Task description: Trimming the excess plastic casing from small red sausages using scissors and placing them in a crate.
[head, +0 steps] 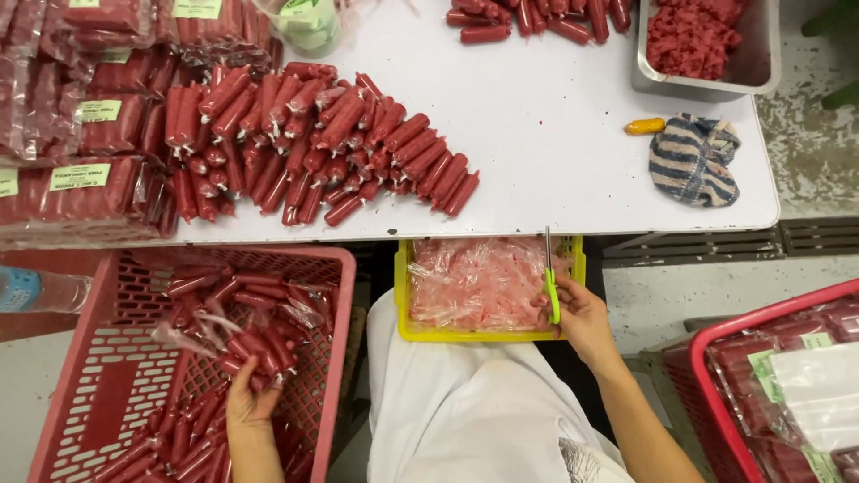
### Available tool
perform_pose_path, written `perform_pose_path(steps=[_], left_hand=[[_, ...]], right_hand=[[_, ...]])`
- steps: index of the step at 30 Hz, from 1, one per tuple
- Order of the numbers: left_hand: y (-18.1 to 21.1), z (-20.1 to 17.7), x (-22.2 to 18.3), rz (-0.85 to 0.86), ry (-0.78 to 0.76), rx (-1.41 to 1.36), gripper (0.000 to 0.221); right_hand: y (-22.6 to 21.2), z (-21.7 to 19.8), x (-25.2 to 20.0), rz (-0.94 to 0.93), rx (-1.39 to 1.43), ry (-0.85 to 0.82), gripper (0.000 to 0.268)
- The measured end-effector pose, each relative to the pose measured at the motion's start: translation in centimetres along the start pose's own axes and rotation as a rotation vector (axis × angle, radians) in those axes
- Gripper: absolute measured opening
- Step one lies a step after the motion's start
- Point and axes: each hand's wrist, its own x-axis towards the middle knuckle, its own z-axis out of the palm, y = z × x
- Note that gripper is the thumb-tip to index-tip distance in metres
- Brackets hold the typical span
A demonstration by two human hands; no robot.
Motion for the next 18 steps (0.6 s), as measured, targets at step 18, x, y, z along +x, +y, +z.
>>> perform_pose_path(steps=[18], left_hand=[[-13.3, 16.1, -4.9, -0.360, -0.982, -0.034, 0.048]], right_hand=[[-1.2, 1.2, -5.9, -0.140, -0.267, -0.356, 0.064]])
